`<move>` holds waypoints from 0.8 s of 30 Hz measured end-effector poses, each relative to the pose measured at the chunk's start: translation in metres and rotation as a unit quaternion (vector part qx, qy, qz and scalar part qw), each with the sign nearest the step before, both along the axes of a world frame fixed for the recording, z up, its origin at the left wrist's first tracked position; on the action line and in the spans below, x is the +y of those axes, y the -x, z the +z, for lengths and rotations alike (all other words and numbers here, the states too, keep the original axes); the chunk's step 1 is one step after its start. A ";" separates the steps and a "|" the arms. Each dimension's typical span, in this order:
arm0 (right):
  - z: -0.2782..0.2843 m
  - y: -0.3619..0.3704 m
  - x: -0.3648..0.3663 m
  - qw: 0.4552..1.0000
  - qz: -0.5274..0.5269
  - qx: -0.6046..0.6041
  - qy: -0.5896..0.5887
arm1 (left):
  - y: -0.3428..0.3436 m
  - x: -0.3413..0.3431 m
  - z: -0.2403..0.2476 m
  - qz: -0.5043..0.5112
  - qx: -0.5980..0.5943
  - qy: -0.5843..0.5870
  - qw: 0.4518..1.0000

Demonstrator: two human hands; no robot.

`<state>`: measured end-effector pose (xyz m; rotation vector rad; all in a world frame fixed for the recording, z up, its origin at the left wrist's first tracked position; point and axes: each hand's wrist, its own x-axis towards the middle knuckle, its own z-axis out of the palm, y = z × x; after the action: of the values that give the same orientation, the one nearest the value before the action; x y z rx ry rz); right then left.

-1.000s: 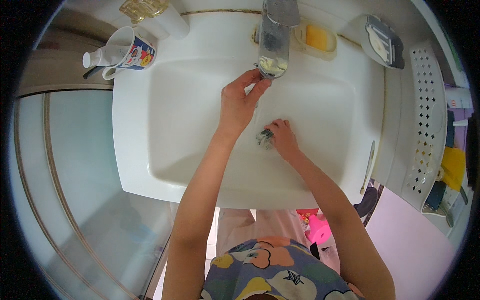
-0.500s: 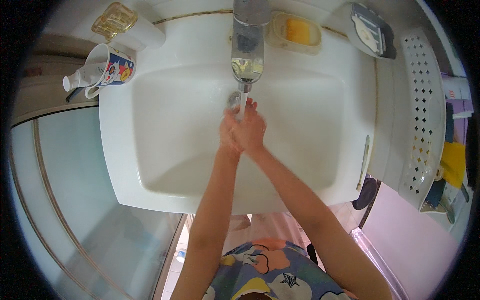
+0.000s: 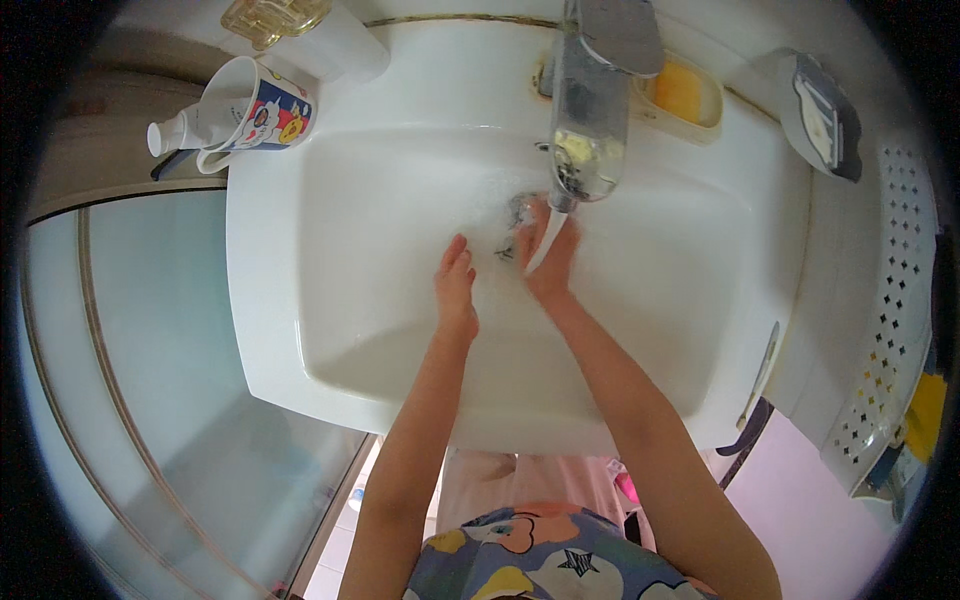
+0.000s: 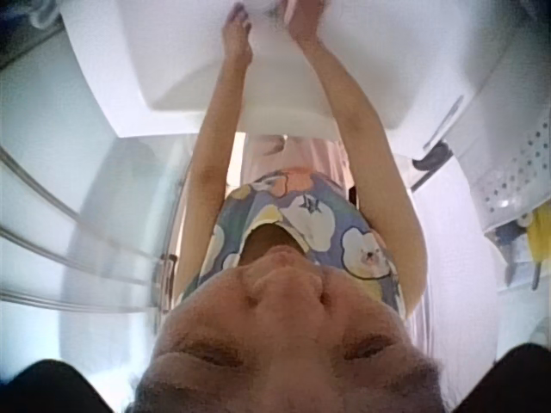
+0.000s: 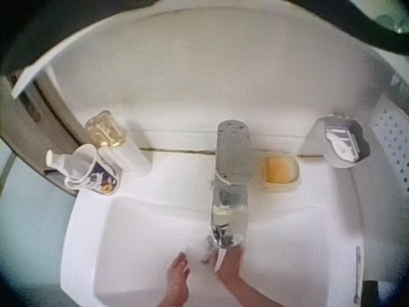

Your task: The person scrubs the bathroom sink with a rag under running tap water, wipes down the glass shower door with a cloth, and opens the lids of a washing machine.

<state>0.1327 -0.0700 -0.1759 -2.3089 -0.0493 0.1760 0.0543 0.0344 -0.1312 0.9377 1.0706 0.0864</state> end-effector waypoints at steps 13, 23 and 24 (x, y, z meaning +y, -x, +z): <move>-0.019 -0.026 -0.030 0.897 0.337 -0.222 0.180 | -0.020 0.009 -0.014 -0.198 0.071 -0.300 0.930; 0.018 -0.035 -0.058 0.992 0.122 0.037 -0.019 | -0.106 0.003 0.185 -0.108 -0.289 -0.702 0.642; 0.025 -0.035 -0.062 0.991 0.124 0.037 -0.017 | -0.111 0.008 0.192 -0.169 -0.302 -0.765 0.543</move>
<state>0.1675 -0.1321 -0.1513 -2.2545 -0.3002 0.3850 0.1652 0.0429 0.0611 2.4214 -0.1777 1.0932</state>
